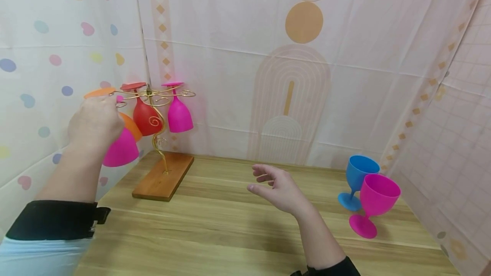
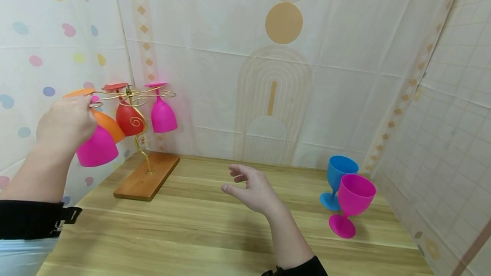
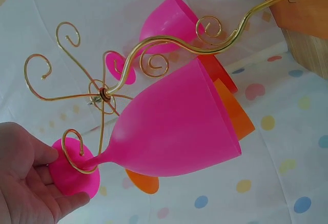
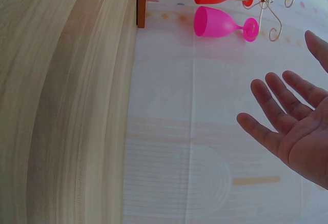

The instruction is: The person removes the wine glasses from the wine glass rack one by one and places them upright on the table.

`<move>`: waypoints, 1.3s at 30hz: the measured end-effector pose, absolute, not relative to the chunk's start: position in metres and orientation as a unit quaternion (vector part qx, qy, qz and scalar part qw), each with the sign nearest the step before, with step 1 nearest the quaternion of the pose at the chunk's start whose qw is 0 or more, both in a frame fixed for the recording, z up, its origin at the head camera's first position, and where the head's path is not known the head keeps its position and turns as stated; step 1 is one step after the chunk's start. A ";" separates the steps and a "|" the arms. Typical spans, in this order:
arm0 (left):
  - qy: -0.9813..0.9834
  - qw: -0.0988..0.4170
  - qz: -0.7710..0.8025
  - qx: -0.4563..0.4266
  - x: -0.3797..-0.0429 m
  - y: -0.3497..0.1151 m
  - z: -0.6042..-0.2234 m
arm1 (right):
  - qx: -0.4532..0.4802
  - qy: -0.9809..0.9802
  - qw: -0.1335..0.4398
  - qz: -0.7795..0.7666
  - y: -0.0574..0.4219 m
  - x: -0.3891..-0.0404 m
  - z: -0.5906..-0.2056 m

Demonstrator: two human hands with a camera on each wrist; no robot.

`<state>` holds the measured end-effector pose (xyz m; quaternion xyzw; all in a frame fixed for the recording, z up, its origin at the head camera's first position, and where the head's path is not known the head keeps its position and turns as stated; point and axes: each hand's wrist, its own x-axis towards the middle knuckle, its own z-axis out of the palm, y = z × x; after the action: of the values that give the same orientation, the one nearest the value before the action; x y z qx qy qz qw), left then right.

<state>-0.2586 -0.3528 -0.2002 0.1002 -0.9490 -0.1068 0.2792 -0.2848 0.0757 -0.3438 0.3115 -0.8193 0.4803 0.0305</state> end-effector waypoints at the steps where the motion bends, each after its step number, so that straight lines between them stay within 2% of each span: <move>1: -0.949 0.279 -0.107 0.100 -0.259 -0.353 -0.200 | 0.311 -0.819 0.030 0.481 0.076 -0.285 -0.344; 13: -0.951 0.282 -0.095 0.088 -0.268 -0.359 -0.194 | 0.314 -0.820 0.029 0.477 0.076 -0.285 -0.342; 27: -0.959 0.251 -0.101 0.084 -0.279 -0.356 -0.191 | 0.313 -0.821 0.030 0.476 0.077 -0.286 -0.344; 39: -0.963 0.247 -0.086 0.064 -0.285 -0.350 -0.190 | 0.316 -0.826 0.027 0.466 0.077 -0.284 -0.342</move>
<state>-0.2846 -0.3495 -0.1904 0.0643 -0.9629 -0.0864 0.2473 -0.2842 0.0771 -0.3420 0.3161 -0.8258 0.4662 0.0274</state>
